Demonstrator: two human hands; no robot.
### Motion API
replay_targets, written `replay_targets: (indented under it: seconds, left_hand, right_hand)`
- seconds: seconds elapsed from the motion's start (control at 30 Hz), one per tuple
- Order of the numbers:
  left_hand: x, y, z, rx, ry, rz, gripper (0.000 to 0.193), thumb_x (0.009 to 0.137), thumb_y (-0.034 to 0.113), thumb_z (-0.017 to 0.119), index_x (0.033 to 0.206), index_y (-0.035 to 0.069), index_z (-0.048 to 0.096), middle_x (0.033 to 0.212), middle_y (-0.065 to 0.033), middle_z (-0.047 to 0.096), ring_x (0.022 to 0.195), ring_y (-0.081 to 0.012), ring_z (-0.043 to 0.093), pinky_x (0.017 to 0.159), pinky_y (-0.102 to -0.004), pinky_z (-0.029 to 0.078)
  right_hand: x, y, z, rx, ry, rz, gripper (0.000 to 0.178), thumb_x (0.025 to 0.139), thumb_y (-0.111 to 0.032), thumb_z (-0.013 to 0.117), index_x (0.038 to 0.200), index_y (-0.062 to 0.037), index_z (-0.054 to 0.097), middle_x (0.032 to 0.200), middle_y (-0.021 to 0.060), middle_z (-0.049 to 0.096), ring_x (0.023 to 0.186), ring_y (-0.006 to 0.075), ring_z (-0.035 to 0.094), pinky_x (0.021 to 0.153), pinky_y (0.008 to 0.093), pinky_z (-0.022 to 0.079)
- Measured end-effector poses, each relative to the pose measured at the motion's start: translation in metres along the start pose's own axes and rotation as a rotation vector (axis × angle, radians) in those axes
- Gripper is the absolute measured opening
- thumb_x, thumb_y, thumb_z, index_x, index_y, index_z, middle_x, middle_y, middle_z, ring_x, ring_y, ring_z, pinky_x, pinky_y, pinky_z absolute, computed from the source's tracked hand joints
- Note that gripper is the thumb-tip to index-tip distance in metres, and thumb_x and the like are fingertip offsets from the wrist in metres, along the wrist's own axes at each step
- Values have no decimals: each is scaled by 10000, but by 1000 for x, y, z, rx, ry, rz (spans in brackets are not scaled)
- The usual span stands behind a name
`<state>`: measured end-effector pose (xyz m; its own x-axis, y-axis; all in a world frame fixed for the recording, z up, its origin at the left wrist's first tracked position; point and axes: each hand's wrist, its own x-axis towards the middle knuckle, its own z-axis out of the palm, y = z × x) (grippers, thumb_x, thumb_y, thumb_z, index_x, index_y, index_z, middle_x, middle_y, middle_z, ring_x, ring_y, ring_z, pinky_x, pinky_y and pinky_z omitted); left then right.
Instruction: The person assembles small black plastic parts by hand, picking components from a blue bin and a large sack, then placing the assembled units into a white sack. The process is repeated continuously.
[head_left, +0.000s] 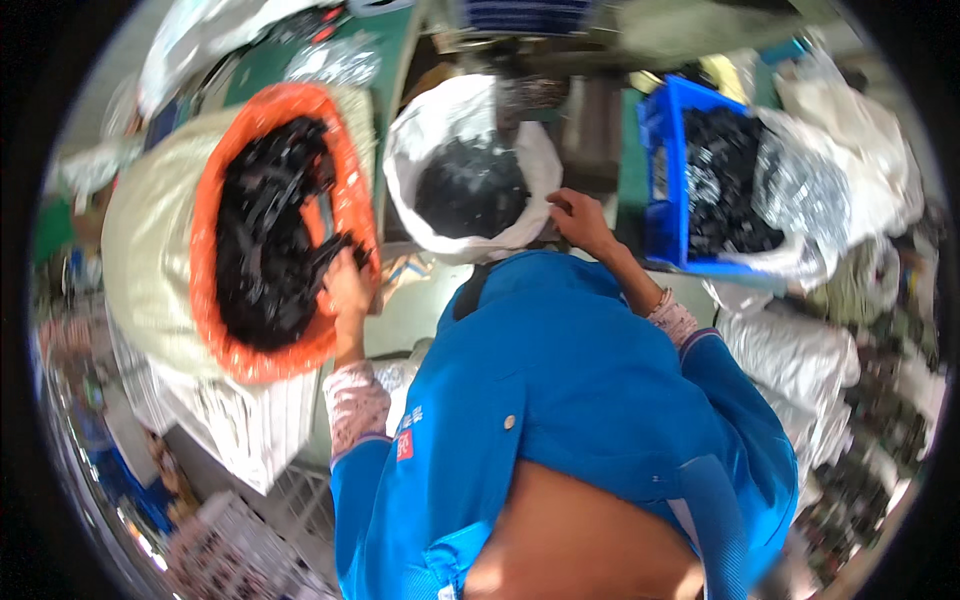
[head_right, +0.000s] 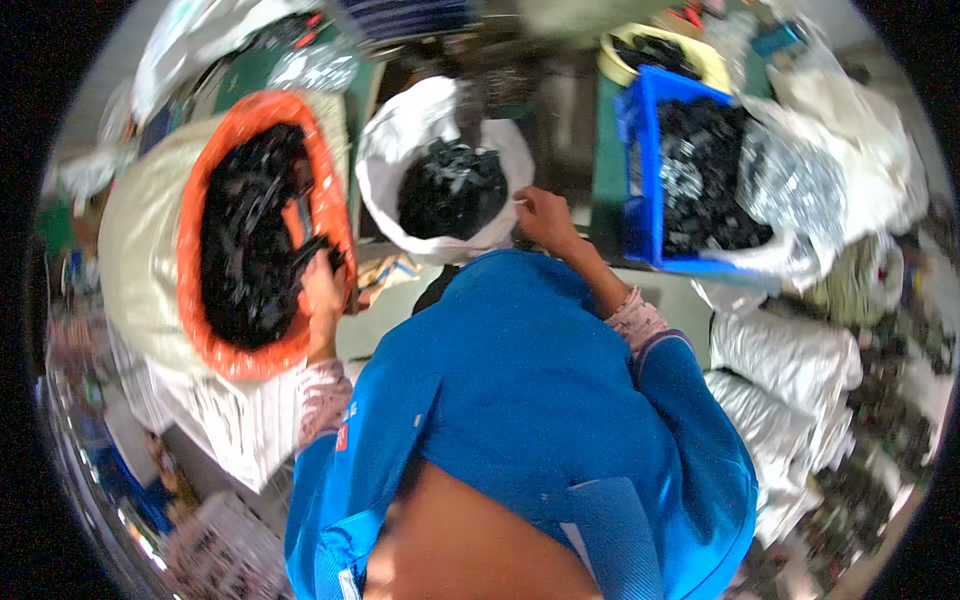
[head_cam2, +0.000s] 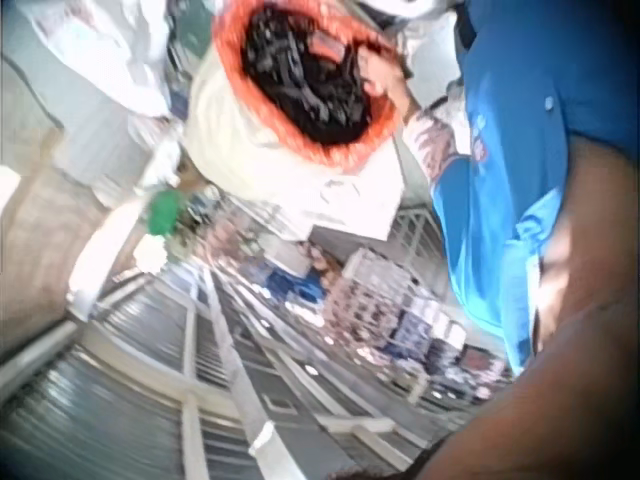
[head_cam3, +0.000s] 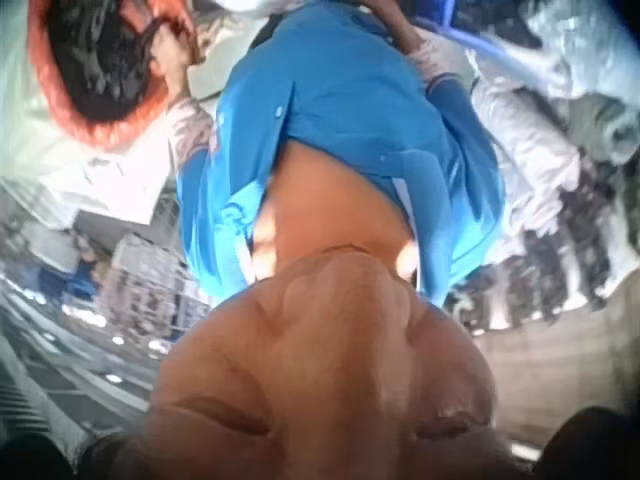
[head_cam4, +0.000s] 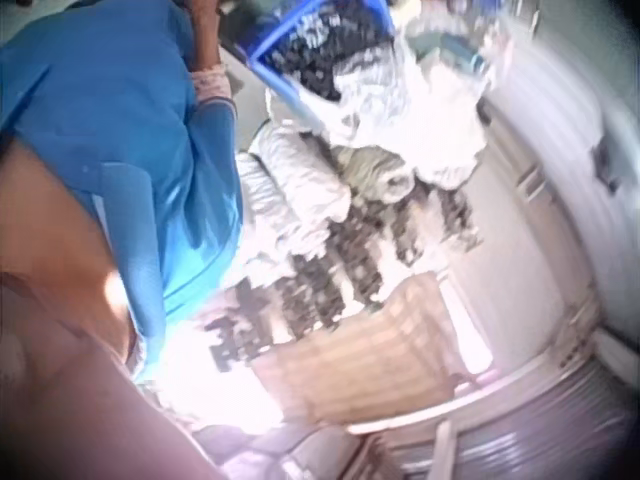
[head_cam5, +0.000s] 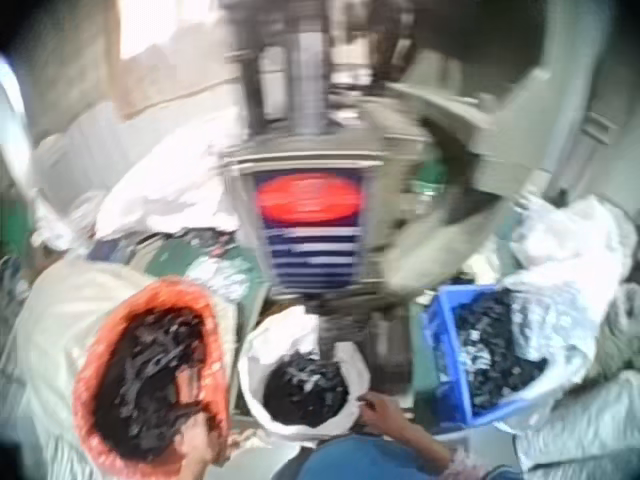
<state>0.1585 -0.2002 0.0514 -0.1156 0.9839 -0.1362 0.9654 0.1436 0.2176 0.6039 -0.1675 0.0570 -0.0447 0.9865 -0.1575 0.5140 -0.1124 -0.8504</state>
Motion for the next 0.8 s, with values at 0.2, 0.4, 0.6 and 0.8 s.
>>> replay_targets:
  seconds: [0.2,0.4,0.6,0.8]
  left_hand:
    - [-2,7,-33,-553,358,17,344,930,139,619,1219,-21,524,1072,-149,641,880,-287,633,810,-408,515]
    - [35,36,-87,-2059,97,-215,328,944,187,494,1212,4,541,984,-70,620,882,-194,573,707,-314,462]
    - [34,232,-64,-1677,-392,-163,292,840,81,728,1110,32,630,687,48,510,538,-53,442,473,-218,337]
    - [17,357,-34,-1561,-642,115,138,870,12,669,1003,-4,636,737,-20,609,560,-95,529,512,-246,392]
  right_hand:
    - [-47,-28,-124,-95,593,-112,150,886,-80,600,977,-27,706,881,156,699,723,244,679,664,328,532]
    - [-46,62,-222,-369,679,236,155,881,-133,632,987,-43,699,842,188,692,752,303,696,698,371,534]
    - [38,89,-234,-678,546,169,284,846,-160,656,1123,-100,674,1030,205,624,947,385,633,808,453,520]
    - [47,80,-223,-951,355,32,359,763,-58,666,1106,-67,557,1149,159,545,1009,373,585,826,454,523]
